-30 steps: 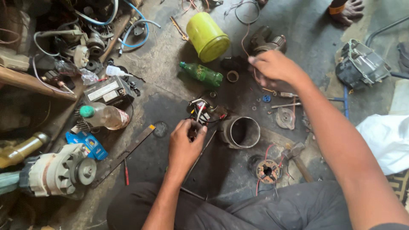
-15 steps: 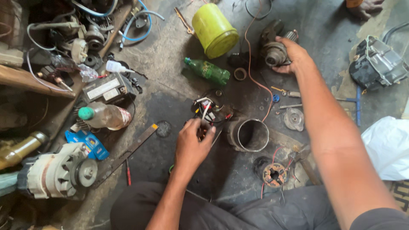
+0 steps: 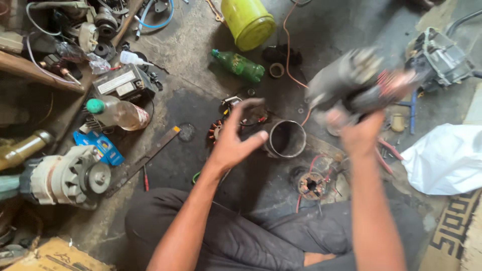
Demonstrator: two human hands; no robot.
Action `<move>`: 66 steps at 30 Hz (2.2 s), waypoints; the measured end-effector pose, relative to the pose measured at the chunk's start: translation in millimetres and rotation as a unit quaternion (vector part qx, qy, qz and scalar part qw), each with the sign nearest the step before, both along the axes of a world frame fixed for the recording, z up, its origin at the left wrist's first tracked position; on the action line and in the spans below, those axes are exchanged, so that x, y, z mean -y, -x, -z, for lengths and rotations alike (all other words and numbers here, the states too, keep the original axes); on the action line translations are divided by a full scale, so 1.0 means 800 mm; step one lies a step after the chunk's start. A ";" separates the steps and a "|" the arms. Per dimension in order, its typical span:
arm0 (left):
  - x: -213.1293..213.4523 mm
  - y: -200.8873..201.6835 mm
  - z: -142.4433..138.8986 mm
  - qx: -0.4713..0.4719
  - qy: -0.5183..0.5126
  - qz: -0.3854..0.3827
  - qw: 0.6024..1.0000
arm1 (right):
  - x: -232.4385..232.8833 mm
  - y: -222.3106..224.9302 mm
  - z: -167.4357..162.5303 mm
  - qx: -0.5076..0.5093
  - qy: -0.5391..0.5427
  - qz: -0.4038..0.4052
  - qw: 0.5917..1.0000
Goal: The person sits on the workshop floor and disassembles an automotive electric motor, using pliers and a screwdriver to remove wires and parts from the housing. They pull the armature out of the casing and separate the end components by hand.
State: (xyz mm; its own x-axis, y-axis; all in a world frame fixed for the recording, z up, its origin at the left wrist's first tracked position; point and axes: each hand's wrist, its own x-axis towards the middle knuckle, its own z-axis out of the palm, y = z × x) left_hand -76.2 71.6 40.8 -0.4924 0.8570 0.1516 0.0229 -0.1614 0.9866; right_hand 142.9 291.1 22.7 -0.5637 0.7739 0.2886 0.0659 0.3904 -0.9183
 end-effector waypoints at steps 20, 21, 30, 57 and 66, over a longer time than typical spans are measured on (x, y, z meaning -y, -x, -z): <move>-0.028 -0.005 0.007 -0.108 0.043 0.074 0.990 | 0.053 0.032 0.080 -0.047 0.460 -0.177 0.869; -0.021 -0.010 0.008 -0.104 0.050 0.082 0.990 | 0.062 0.027 0.072 -0.045 0.467 -0.192 0.862; 0.056 -0.039 -0.002 -0.059 0.106 0.146 0.982 | 0.141 -0.038 0.041 -0.103 0.456 -0.218 0.857; 0.067 -0.030 -0.004 -0.083 0.134 0.193 0.969 | 0.219 -0.044 0.120 0.014 0.083 0.328 0.941; 0.063 -0.032 0.003 -0.106 0.130 0.198 0.966 | 0.103 -0.078 -0.032 -0.347 0.538 -0.081 0.764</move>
State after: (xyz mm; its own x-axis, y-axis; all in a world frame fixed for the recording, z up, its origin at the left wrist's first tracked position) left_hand -50.4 21.6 38.6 -0.1006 0.9944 -0.0323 0.2163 0.0535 0.9749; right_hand 205.5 208.7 48.0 -0.6774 0.7099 -0.1926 -0.5515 -0.6635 -0.5056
